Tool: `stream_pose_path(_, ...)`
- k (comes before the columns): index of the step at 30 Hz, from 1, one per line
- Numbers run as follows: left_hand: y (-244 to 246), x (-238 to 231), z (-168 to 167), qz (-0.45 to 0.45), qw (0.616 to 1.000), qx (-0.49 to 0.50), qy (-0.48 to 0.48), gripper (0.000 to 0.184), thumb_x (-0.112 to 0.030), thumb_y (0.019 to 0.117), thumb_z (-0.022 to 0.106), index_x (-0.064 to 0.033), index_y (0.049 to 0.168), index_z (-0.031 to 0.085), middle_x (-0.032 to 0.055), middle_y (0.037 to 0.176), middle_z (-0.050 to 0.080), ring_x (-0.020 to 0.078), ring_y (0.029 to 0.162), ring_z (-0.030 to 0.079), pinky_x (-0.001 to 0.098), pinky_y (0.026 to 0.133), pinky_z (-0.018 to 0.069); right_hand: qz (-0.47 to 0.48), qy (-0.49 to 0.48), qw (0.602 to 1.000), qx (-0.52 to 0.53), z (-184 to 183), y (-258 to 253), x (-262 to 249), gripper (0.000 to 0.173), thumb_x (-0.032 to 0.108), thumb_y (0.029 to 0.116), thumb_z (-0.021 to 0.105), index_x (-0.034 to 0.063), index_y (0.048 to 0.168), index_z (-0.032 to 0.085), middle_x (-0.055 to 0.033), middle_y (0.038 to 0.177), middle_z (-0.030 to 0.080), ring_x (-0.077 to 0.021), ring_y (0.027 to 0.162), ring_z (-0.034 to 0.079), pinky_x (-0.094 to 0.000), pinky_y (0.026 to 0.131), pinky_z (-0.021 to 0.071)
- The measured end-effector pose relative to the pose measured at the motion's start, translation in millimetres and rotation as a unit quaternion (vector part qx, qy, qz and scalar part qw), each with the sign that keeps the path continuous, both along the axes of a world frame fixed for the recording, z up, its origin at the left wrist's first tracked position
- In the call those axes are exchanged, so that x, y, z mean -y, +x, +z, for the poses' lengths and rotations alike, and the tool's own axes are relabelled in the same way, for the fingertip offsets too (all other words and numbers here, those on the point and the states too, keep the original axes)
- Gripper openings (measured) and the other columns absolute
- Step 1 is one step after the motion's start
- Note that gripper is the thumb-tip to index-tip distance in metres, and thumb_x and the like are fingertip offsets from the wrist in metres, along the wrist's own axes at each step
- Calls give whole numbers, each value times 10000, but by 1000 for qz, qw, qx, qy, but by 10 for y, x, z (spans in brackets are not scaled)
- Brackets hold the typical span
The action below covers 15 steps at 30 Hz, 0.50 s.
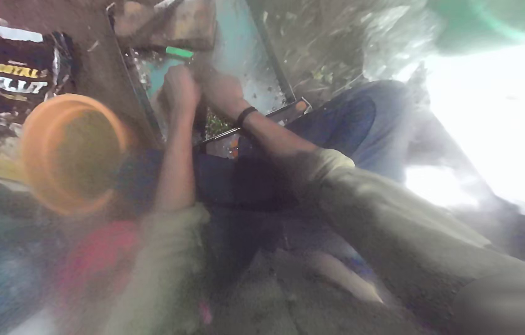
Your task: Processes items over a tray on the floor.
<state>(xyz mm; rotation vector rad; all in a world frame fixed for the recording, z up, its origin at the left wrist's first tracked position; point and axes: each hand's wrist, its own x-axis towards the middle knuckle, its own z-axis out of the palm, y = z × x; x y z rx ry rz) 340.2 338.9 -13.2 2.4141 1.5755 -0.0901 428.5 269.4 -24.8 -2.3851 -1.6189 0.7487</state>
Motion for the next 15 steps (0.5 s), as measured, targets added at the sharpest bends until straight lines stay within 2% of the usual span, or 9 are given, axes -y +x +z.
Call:
stream_pose_path(2, 4, 12, 0, 2, 1000, -3, 3, 253, -121, 899, 668, -86, 1131, 764, 196, 1256, 700, 403, 1211, 650, 628, 1000, 525, 1, 0, 1000, 4, -30, 0, 61, 318, 322, 1045, 496, 122, 1139, 725, -173, 1140, 728, -396, 1051, 705, -624, 790, 567)
stream_pose_path(4, 2, 27, 11, 8, 1000, -12, 1, 225, -154, 905, 681, -115, 1106, 774, 177, 1258, 705, 391, 1205, 656, 622, 994, 531, -4, -21, 1000, 0, -15, -32, 261, 313, 291, 1031, 549, 75, 1193, 708, -211, 1176, 705, -419, 1061, 698, -640, 807, 574)
stream_pose_path(6, 19, -6, 2, 12, 1000, -14, -2, 209, -173, 906, 699, -106, 1090, 774, 190, 1237, 710, 399, 1185, 666, 629, 992, 533, -7, -57, 998, 9, 40, -43, 513, 255, 220, 982, 609, 25, 1120, 699, -235, 1116, 702, -435, 1017, 698, -638, 756, 569)
stream_pose_path(9, 24, -21, -31, 8, 1000, 0, 3, 182, -167, 904, 703, -103, 1056, 779, 186, 1202, 722, 386, 1171, 672, 619, 1002, 529, 23, -83, 996, 36, 120, 8, 681, 178, 150, 955, 614, 5, 1025, 689, -228, 1033, 700, -421, 962, 702, -603, 709, 562)
stream_pose_path(12, -3, 2, -18, -8, 1000, -5, 12, 175, -149, 918, 688, -106, 1062, 776, 184, 1208, 719, 389, 1175, 669, 617, 1005, 526, 9, -35, 999, 17, 210, 3, 521, 257, 220, 1032, 532, 35, 1092, 700, -209, 1066, 716, -409, 982, 713, -606, 737, 574)
stream_pose_path(14, -15, 13, -8, -1, 1000, 0, 15, 175, -106, 919, 663, -86, 1058, 767, 191, 1210, 716, 403, 1153, 678, 632, 973, 543, 8, 2, 1000, -11, 196, -16, 311, 335, 291, 1072, 477, 78, 1196, 703, -200, 1139, 720, -413, 1039, 704, -636, 785, 565)
stream_pose_path(15, -11, 22, 3, 7, 1000, -2, 14, 178, -101, 930, 648, -74, 1064, 761, 197, 1199, 719, 405, 1142, 683, 636, 962, 547, 14, 8, 1000, -7, 158, -34, 198, 311, 277, 1047, 506, 96, 1208, 702, -194, 1142, 718, -412, 1033, 706, -640, 764, 571)
